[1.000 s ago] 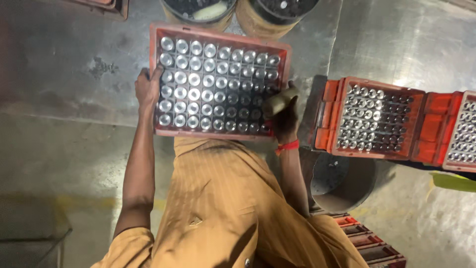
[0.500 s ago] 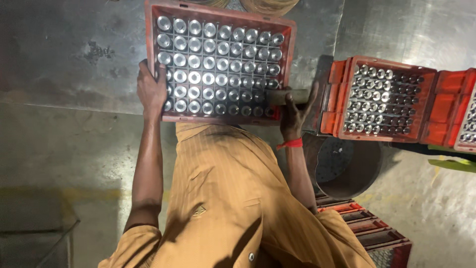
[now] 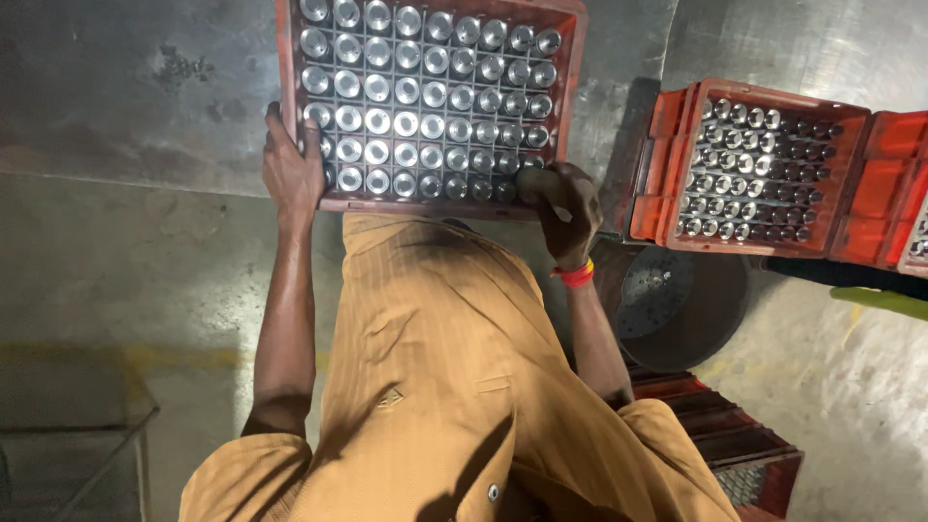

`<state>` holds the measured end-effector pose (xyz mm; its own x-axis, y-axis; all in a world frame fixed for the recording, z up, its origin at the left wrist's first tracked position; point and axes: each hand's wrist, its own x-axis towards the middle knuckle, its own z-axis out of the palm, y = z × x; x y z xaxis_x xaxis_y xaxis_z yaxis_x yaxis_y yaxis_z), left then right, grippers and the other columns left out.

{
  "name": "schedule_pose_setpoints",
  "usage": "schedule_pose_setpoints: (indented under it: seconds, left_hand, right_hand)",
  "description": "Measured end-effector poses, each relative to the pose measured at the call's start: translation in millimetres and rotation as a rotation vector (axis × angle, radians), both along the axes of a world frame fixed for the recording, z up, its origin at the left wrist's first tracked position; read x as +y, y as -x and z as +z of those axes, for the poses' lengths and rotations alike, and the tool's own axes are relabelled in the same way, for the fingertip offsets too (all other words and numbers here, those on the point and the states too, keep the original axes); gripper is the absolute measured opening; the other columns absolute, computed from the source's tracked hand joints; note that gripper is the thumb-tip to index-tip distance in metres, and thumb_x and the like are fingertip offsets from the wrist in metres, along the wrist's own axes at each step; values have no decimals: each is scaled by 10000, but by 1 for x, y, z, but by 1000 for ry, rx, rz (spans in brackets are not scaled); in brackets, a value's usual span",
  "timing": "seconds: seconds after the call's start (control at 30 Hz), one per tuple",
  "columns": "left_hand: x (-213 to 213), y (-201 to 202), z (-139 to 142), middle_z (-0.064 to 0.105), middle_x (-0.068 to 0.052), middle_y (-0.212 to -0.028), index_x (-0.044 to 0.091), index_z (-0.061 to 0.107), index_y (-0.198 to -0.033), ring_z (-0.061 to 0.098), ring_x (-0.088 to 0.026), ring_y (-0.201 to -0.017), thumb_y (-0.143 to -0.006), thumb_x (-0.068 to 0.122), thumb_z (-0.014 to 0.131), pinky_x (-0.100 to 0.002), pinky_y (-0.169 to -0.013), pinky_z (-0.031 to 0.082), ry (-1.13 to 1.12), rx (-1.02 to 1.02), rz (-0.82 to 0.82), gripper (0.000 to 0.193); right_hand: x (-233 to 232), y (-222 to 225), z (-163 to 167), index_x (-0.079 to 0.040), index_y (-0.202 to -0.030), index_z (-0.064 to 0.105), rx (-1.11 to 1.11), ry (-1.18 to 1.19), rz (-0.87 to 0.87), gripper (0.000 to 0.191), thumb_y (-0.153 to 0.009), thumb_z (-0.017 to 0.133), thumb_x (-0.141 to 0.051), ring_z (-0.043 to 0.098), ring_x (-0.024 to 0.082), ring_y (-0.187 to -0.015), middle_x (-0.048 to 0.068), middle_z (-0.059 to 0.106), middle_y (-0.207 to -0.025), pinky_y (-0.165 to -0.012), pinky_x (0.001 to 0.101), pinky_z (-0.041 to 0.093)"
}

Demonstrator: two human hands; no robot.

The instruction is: The person repeatedly picks up small metal caps from a red crate and places them into a grid tray, then uses a cylindrical tool to press them down. The person continues this cycle of filling and compacting the caps throughout the clip.

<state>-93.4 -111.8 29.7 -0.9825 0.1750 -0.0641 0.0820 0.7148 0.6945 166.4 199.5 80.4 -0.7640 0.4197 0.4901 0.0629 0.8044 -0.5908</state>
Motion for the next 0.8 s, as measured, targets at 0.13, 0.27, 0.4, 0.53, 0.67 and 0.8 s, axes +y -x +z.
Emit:
schedule_pose_setpoints:
  seconds: [0.13,0.27,0.4,0.53,0.67,0.8]
  left_hand:
    - [-5,4,-1,609,-375,-1329,-31,330,-1536,618,-518,-1233,-1087,303,598,-530,-1008,489,-177,-79,-60,621]
    - [-8,4,-2,598,-383,-1350,-36,308,-1561,606,-534,-1235,-1111,272,590,-541,-1016,482,-171,-12,-87,613]
    - [-2,-2,-2,616,-350,-1348,-13,359,-1550,624,-513,-1207,-1110,316,574,-550,-984,492,-47,-16,-13,590]
    - [-1,-8,-1,602,-320,-1382,-1,401,-1539,616,-499,-1198,-1108,356,551,-578,-946,490,68,1,34,580]
    - [1,-13,0,584,-321,-1396,-18,369,-1546,590,-506,-1226,-1115,383,556,-584,-954,491,108,34,36,618]
    - [3,-14,1,582,-322,-1385,-5,346,-1561,592,-498,-1213,-1120,407,529,-577,-946,499,133,-9,64,631]
  right_hand:
    - [-8,2,-25,-62,-1268,657,53,-116,33,505,-811,860,10,656,374,-1210,146,696,-1303,-1036,467,562]
    - [-3,-1,-49,-116,-1226,695,-48,13,-51,434,-832,860,-41,692,334,-1148,106,734,-1258,-998,442,572]
    - [3,-9,-59,-109,-1265,669,86,-6,65,471,-841,859,-36,682,327,-1170,113,716,-1279,-1004,437,565]
    - [10,-16,-62,-102,-1305,643,-30,58,4,508,-850,858,-31,672,320,-1191,121,698,-1299,-1011,433,557]
    - [22,-28,-60,-95,-1344,617,63,87,-27,546,-859,857,-27,662,313,-1212,128,680,-1320,-1017,428,550]
    - [25,-24,-57,-74,-1254,667,-19,6,10,497,-805,853,33,673,254,-1136,117,704,-1209,-941,395,535]
